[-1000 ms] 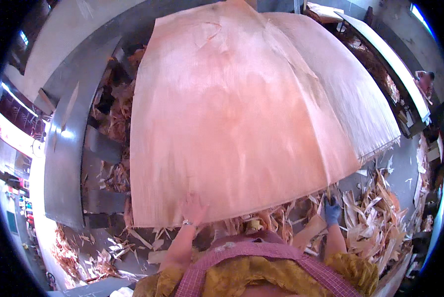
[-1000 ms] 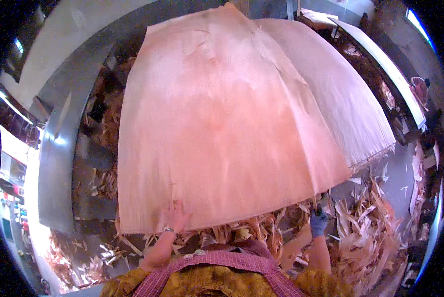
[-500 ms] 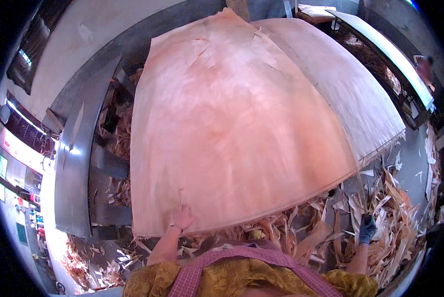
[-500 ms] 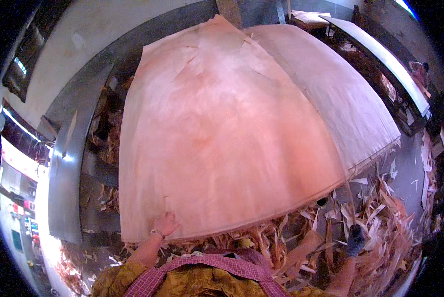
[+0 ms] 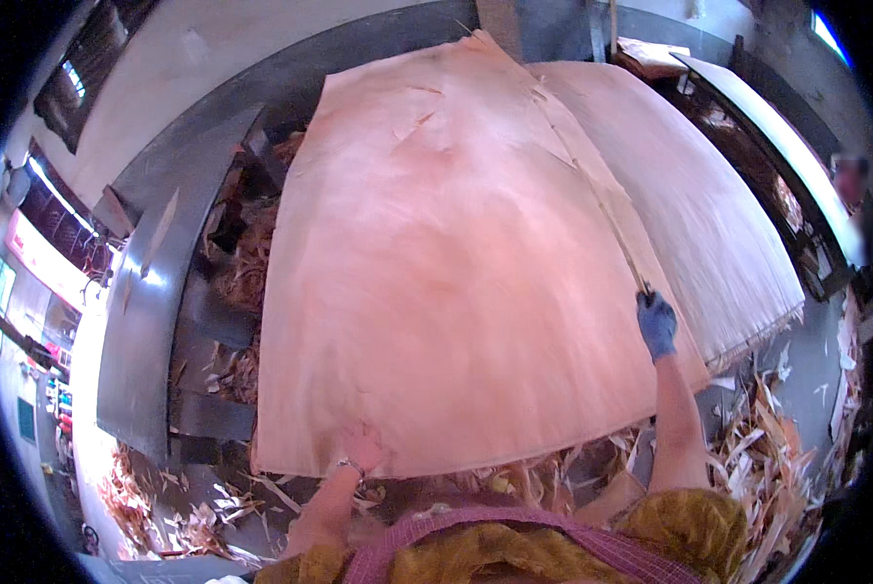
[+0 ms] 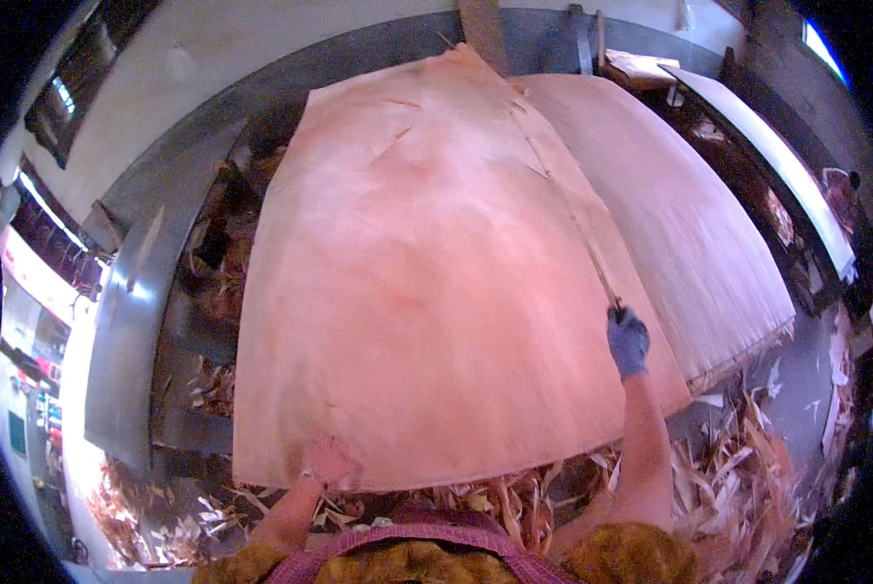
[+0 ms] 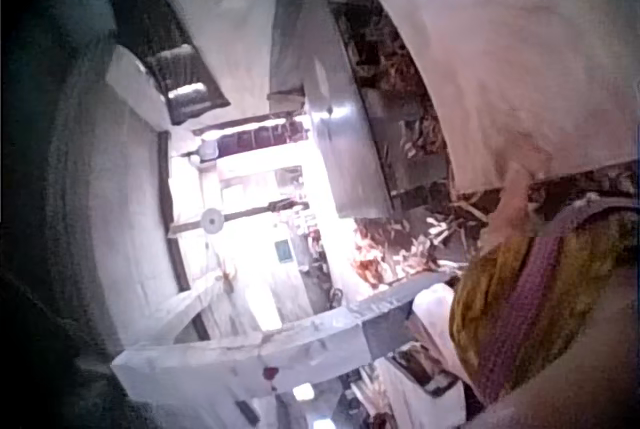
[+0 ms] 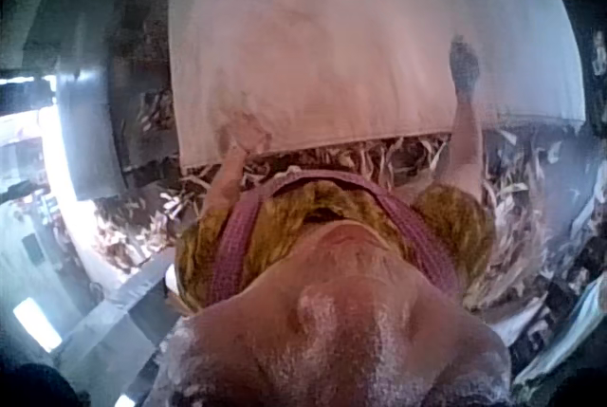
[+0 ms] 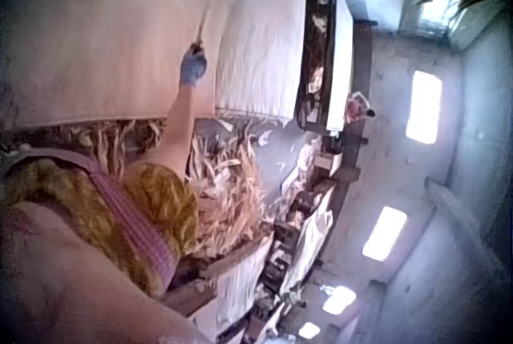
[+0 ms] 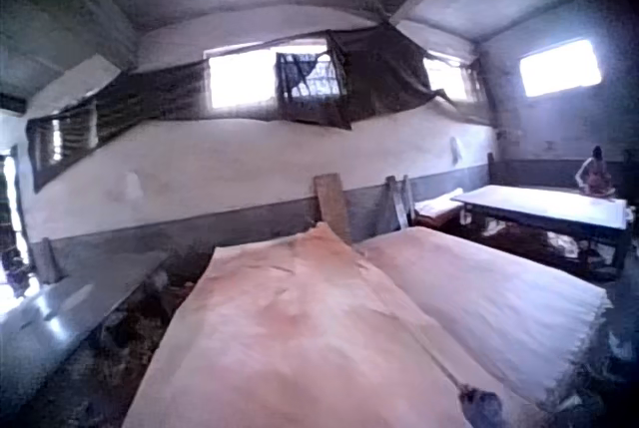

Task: The person cuts a piece of wood veneer using a utility knife, uses a measuring tape to check the dimensions, and moves veneer sheets between stacks on the worktable.

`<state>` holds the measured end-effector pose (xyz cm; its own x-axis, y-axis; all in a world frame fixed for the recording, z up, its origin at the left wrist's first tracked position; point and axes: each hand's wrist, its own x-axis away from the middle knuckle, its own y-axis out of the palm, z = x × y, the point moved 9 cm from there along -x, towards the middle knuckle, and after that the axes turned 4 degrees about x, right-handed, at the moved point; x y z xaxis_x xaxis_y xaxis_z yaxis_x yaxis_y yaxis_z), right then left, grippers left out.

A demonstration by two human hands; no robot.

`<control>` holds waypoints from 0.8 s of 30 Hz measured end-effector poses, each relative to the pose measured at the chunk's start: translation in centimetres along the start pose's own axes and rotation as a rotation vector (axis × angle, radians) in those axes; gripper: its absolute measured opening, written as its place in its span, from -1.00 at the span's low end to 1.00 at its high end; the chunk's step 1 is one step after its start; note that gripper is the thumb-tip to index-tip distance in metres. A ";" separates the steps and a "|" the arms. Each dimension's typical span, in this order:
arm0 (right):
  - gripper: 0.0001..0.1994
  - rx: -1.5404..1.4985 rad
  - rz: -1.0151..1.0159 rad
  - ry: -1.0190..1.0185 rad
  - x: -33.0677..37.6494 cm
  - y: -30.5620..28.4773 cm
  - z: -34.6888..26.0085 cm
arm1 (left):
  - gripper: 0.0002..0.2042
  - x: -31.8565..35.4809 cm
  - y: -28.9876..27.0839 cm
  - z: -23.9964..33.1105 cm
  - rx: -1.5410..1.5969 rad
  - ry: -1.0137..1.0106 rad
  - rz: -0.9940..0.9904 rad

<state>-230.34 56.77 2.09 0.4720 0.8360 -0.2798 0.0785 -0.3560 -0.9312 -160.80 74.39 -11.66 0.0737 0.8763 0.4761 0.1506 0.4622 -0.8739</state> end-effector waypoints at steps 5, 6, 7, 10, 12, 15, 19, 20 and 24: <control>-0.59 -0.198 0.005 0.094 -14.7 5.5 -2.6 | -0.21 -1.7 -7.2 6.2 0.053 0.051 -0.167; -0.61 -0.365 -0.082 0.165 -14.5 7.1 -3.2 | -0.21 -1.9 -7.1 5.9 0.139 0.050 -0.210; -0.63 -0.564 -0.223 0.198 -12.9 10.0 -9.2 | -0.21 -0.4 -6.5 3.5 0.162 -0.042 -0.102; -0.67 -0.791 -0.416 0.276 -7.8 11.5 -17.6 | -0.20 1.1 -0.9 -0.3 0.253 -0.100 0.099; -0.64 -0.762 -0.413 0.284 -6.3 10.8 -19.0 | -0.18 -0.3 2.4 -1.7 0.364 0.026 0.089; -0.64 -0.848 -0.391 0.373 -7.5 9.9 -15.2 | -0.23 -2.2 0.7 0.1 0.367 0.008 0.072; -0.65 -0.868 -0.427 0.421 -5.1 8.8 -15.5 | -0.24 -1.7 -0.4 -0.2 0.431 0.058 0.032; -0.65 -0.837 -0.404 0.401 -3.9 8.3 -15.4 | -0.24 -1.6 -0.2 -0.5 0.452 0.089 0.049; -0.58 -0.662 -0.333 0.171 5.4 5.0 -15.5 | -0.26 -3.4 5.3 -1.6 0.335 0.123 0.236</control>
<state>-213.85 53.03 -0.41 0.4567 0.8859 0.0815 0.7256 -0.3180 -0.6103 -158.66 73.60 -17.79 0.1882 0.9498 0.2500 -0.2120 0.2878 -0.9339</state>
